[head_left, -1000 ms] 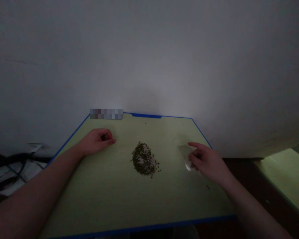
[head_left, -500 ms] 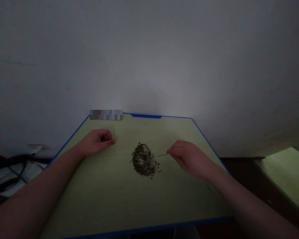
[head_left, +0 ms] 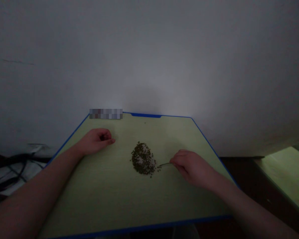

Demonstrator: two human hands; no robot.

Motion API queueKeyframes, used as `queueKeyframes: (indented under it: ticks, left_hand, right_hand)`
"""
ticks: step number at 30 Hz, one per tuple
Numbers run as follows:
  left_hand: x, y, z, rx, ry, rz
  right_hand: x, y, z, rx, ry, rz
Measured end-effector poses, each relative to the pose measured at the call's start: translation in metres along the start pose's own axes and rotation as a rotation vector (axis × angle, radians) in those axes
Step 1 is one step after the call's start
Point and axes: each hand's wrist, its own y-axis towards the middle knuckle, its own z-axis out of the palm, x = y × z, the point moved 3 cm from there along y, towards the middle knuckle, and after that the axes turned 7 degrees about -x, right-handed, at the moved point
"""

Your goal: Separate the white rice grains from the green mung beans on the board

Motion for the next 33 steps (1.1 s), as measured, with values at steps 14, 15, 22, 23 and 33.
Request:
queueKeyframes:
  ticks: [14,15,22,23,33]
  left_hand:
    - [-0.002,-0.001,-0.001,-0.009,-0.007,0.006]
    - [-0.002,-0.001,-0.001,-0.007,-0.004,0.008]
    - [-0.003,-0.001,-0.002,-0.001,0.022,-0.005]
    - [-0.004,-0.001,-0.002,-0.001,0.024,-0.005]
    - [-0.002,-0.002,-0.001,0.002,0.020,-0.005]
  right_hand:
    - [0.008,0.003,0.000,0.028,0.039,0.053]
    - [0.009,0.002,-0.001,0.036,0.045,0.055]
    - [0.016,-0.010,-0.002,0.086,0.125,0.126]
    - [0.015,-0.012,-0.002,0.082,0.139,0.152]
    - [0.007,-0.022,0.005,0.070,0.254,0.323]
